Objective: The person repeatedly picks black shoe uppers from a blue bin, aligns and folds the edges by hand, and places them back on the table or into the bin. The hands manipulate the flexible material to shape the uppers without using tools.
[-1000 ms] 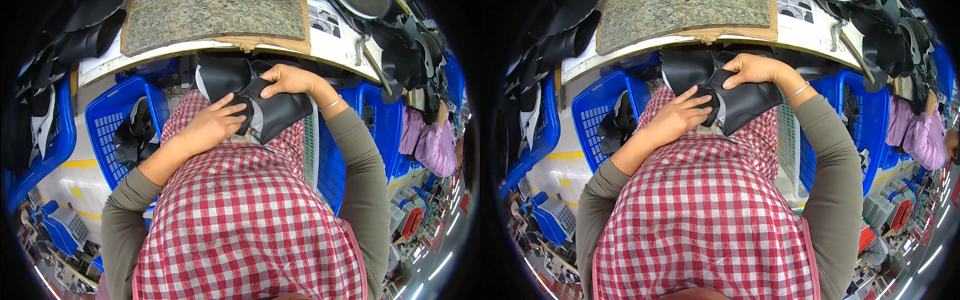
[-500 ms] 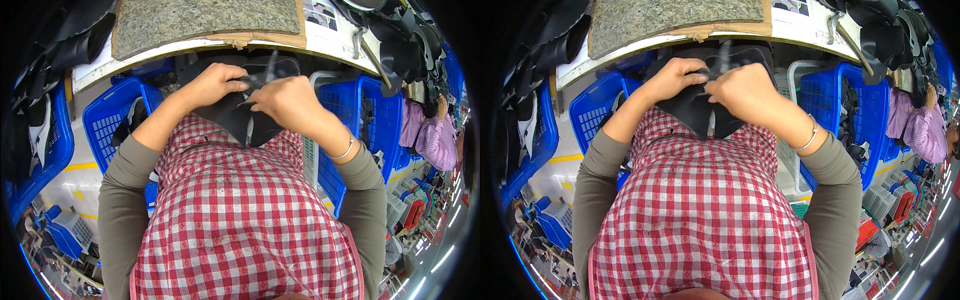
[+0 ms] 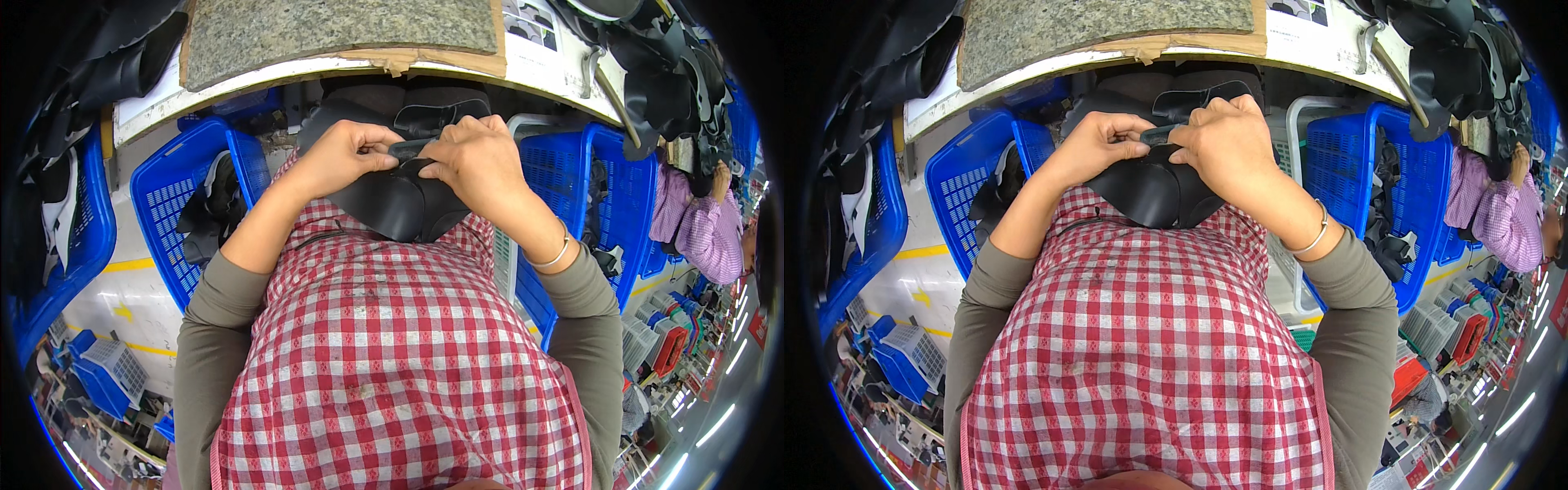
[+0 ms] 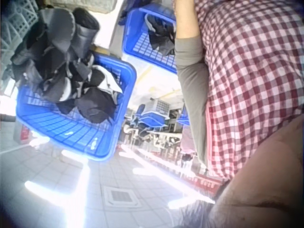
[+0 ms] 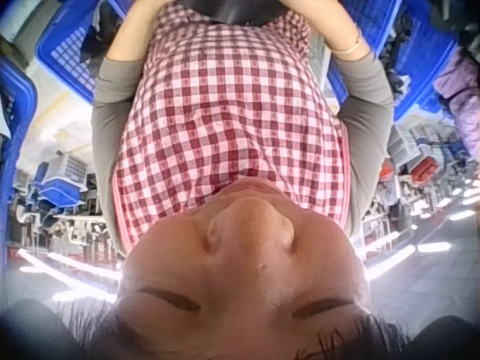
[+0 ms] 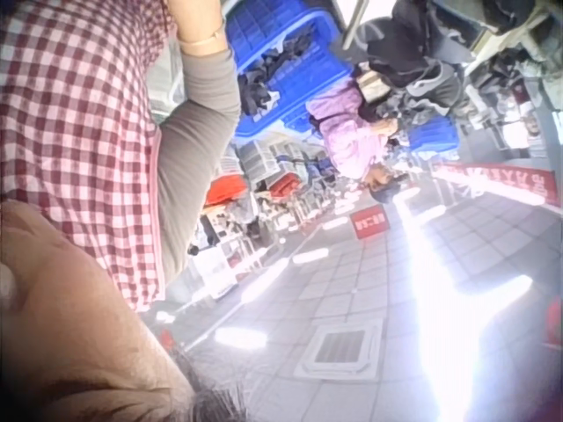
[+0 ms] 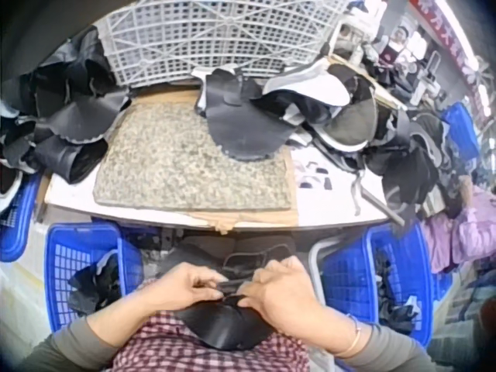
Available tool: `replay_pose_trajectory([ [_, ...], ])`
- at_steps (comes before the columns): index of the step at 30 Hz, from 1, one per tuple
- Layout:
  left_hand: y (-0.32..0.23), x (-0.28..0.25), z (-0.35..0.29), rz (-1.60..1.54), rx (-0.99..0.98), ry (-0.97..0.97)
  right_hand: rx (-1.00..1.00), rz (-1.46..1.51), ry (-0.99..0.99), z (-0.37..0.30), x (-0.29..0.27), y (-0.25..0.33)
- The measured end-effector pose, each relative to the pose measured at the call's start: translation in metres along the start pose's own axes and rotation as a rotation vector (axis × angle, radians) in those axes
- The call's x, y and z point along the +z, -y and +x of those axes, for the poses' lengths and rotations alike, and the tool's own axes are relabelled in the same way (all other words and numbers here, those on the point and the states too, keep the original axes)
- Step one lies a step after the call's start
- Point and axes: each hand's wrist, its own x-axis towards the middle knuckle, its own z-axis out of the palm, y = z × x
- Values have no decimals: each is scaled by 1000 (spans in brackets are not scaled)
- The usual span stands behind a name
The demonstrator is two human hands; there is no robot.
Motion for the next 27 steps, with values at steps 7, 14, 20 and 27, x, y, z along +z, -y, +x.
replay_pose_trajectory([
  [7,-1,20,5,-516,-134,-159,36,71,9,3,-12,7],
  [14,-1,24,1,-384,-57,-107,173,192,149,6,-17,-6],
  [20,-9,17,3,-183,-3,-95,143,180,104,9,-14,-4],
  [27,-17,24,6,-55,1,-68,167,143,125,-1,-19,-7],
])
